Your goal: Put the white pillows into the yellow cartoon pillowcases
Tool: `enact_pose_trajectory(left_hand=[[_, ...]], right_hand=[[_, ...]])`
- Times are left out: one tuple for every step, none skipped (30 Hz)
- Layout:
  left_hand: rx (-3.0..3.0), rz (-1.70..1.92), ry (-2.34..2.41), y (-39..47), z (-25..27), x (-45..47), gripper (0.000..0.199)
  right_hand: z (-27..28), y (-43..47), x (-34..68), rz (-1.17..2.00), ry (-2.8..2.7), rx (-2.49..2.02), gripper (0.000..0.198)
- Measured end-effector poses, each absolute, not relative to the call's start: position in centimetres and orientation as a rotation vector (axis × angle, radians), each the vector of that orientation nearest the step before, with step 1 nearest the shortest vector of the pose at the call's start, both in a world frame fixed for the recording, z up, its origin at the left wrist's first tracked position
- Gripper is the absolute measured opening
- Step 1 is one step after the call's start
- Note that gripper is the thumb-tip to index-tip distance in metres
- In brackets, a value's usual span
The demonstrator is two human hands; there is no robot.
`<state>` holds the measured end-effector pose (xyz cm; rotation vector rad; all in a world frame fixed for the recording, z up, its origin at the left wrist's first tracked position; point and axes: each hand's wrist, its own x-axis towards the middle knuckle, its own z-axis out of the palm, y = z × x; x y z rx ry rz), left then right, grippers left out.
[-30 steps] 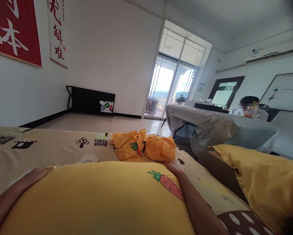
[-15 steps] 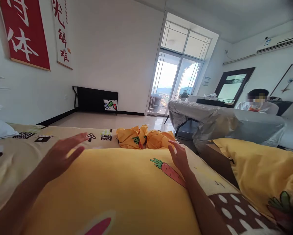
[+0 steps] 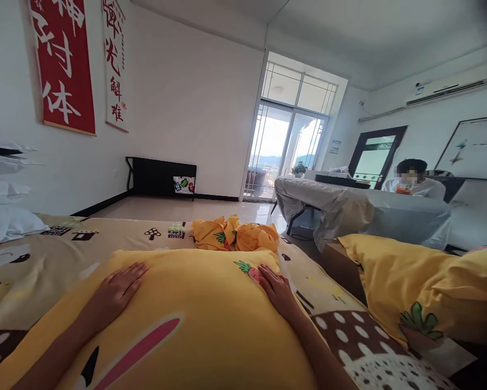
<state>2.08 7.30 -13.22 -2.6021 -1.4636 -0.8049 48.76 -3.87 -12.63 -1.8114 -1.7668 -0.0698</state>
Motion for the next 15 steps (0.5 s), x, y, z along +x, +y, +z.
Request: enact_pose_trajectory(left_hand=[[-2.585, -0.811, -1.457, 7.2, -13.6, 1.7, 0.05], [-2.57, -0.825, -1.459, 7.1, -13.8, 1.5, 0.05], [-2.557, -0.844, -1.47, 7.0, -13.8, 1.3, 0.051], [-2.546, -0.87, -1.49, 6.9, -13.8, 1.2, 0.052], [-2.534, -0.902, -1.518, 6.8, -13.6, 1.1, 0.053], [-2.515, -0.939, -1.553, 6.7, -13.3, 1.1, 0.054], [-2.491, -0.975, -1.595, 6.6, -13.1, 1.0, 0.055], [-2.453, -1.01, -1.647, 6.4, -12.8, 1.0, 0.055], [-2.401, -1.043, -1.706, 6.2, -12.6, 0.9, 0.055], [-2.342, -1.07, -1.764, 5.9, -12.5, 0.7, 0.055], [-2.287, -1.087, -1.814, 5.5, -12.6, 0.5, 0.056], [-2.245, -1.094, -1.855, 5.0, -12.8, 0.1, 0.057], [-2.217, -1.092, -1.887, 4.3, -13.3, -0.5, 0.058], [-2.203, -1.083, -1.911, 3.7, -14.0, -1.2, 0.059], [-2.202, -1.072, -1.919, 2.9, -14.9, -2.0, 0.059]], right_hand=[[-12.6, -3.9, 48.7, -0.074, -1.763, -1.815, 0.051], [-12.6, -4.0, 48.6, -0.075, -1.758, -1.819, 0.05], [-12.6, -4.1, 48.5, -0.073, -1.752, -1.824, 0.05], [-12.6, -4.1, 48.5, -0.069, -1.744, -1.829, 0.05], [-12.7, -4.2, 48.5, -0.062, -1.736, -1.834, 0.051], [-12.7, -4.3, 48.5, -0.053, -1.728, -1.843, 0.051], [-12.8, -4.4, 48.6, -0.044, -1.715, -1.857, 0.052], [-13.0, -4.6, 48.8, -0.039, -1.696, -1.879, 0.053], [-13.2, -4.8, 48.9, -0.039, -1.667, -1.908, 0.054], [-13.5, -5.0, 49.1, -0.049, -1.631, -1.941, 0.055], [-13.8, -5.3, 49.2, -0.068, -1.592, -1.97, 0.057], [-14.2, -5.8, 49.4, -0.093, -1.557, -1.991, 0.058], [-14.8, -6.4, 49.6, -0.117, -1.532, -2.002, 0.06], [-15.4, -7.1, 49.9, -0.136, -1.52, -2.002, 0.062], [-16.1, -8.0, 50.2, -0.148, -1.518, -1.992, 0.063]])
